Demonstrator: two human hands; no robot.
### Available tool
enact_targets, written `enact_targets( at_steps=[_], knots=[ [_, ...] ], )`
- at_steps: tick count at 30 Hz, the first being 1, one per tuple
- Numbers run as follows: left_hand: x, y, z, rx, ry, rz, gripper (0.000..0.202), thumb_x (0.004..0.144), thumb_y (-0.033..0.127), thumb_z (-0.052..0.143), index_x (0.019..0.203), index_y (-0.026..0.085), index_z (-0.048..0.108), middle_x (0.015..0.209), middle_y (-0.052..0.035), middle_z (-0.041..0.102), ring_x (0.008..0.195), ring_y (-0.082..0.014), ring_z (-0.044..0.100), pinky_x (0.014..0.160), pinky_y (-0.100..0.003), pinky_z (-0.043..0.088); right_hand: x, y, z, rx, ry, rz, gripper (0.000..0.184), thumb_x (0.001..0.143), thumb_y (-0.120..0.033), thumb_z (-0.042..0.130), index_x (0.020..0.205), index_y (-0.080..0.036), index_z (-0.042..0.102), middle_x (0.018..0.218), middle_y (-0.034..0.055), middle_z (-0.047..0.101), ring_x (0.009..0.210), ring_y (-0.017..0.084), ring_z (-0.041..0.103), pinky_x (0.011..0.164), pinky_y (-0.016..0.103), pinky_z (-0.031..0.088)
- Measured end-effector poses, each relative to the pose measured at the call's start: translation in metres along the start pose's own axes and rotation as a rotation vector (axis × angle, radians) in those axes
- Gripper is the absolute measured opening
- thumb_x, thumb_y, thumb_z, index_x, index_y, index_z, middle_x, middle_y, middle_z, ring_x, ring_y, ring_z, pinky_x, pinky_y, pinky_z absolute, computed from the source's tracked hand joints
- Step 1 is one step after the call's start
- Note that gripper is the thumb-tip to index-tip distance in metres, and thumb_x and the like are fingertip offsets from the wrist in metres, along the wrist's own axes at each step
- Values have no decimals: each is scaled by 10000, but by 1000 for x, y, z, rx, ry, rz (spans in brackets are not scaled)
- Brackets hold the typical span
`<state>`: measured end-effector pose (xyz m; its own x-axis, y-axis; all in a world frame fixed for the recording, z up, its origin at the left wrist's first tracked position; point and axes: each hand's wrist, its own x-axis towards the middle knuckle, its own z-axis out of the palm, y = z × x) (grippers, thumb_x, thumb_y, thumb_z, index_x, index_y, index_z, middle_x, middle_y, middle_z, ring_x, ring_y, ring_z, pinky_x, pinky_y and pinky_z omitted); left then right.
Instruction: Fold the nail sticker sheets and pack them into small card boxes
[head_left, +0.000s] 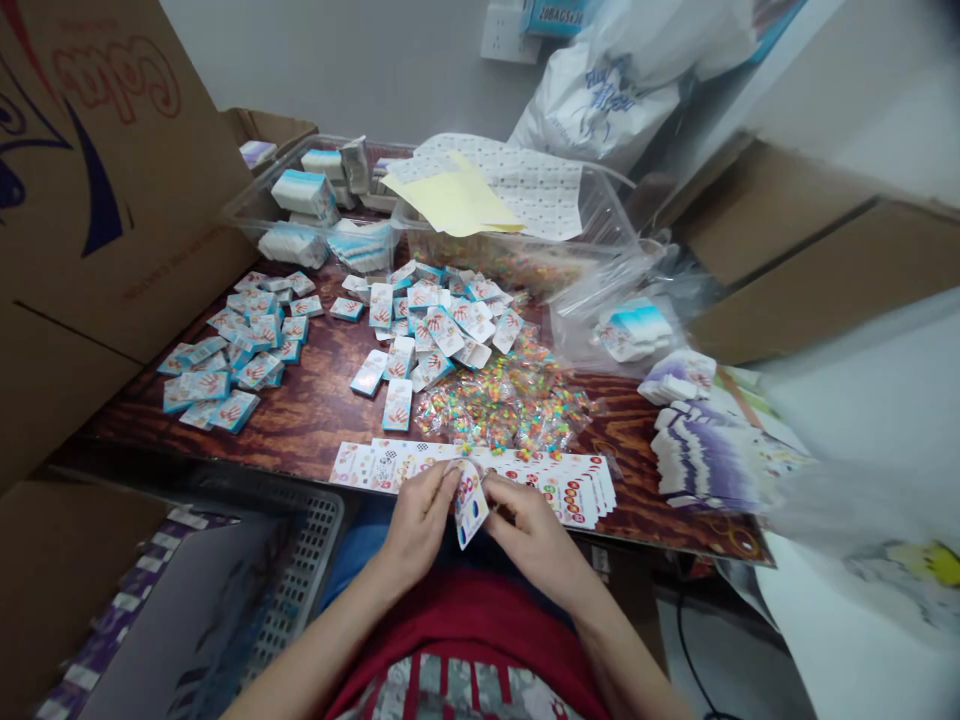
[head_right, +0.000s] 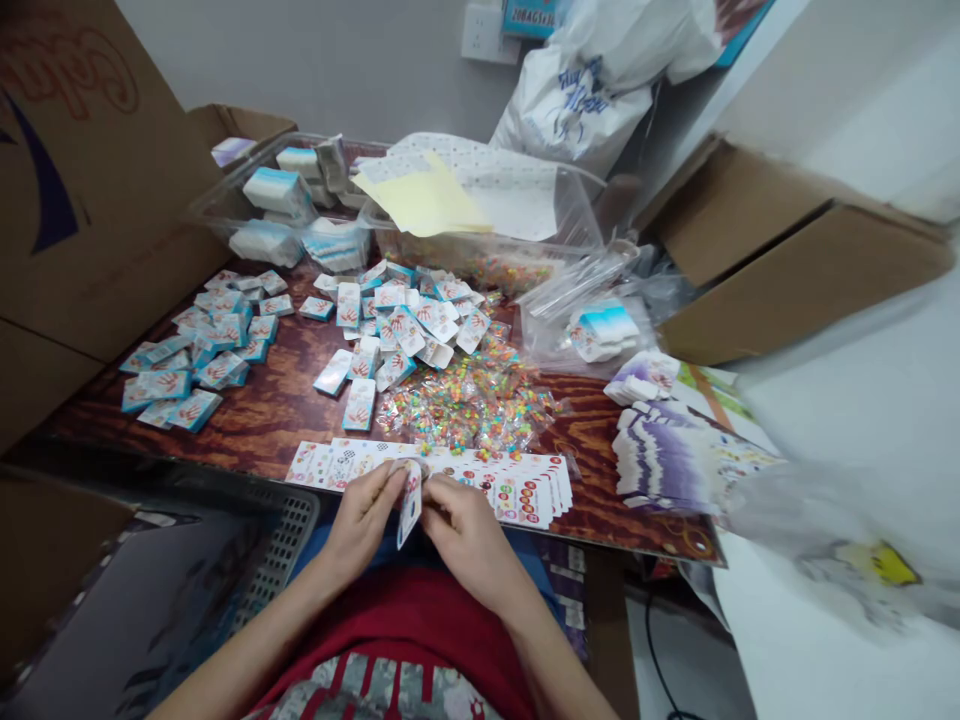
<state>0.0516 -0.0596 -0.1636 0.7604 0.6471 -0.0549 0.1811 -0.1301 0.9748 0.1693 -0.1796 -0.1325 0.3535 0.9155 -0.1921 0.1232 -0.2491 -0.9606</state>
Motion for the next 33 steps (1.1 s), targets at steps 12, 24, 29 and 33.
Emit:
enact_targets(
  at_steps=[12, 24, 29, 33],
  knots=[
    [2, -5, -2, -160, -15, -162, 350, 939, 484, 489, 840, 168, 605, 645, -4, 618, 579, -159, 607, 595, -267, 506, 8, 13, -3, 96, 122, 63, 197, 850, -364, 589, 761, -189, 603, 629, -28, 508, 587, 142, 488, 569, 258, 391],
    [10, -2, -12, -327, -307, -188, 379, 907, 523, 540, 952, 152, 603, 784, -34, 644, 687, -151, 615, 640, -258, 527, 36, 7, -2, -109, -45, -21, 79, 786, -154, 543, 826, -218, 519, 661, -41, 590, 593, 140, 533, 568, 237, 399],
    [14, -10, -12, -384, -149, -265, 447, 866, 591, 546, 815, 147, 554, 676, -12, 621, 499, -114, 576, 493, -229, 479, 75, 11, -43, -332, 263, -10, 92, 847, -290, 566, 881, -209, 538, 739, 2, 620, 623, 172, 559, 580, 272, 418],
    [18, -7, -12, -504, -116, -311, 421, 820, 561, 626, 780, 153, 532, 666, 20, 582, 474, -88, 542, 463, -210, 461, 104, 25, -52, -770, 541, -102, 149, 827, -285, 615, 922, -180, 569, 968, 104, 609, 822, 248, 567, 689, 332, 414]
  ],
)
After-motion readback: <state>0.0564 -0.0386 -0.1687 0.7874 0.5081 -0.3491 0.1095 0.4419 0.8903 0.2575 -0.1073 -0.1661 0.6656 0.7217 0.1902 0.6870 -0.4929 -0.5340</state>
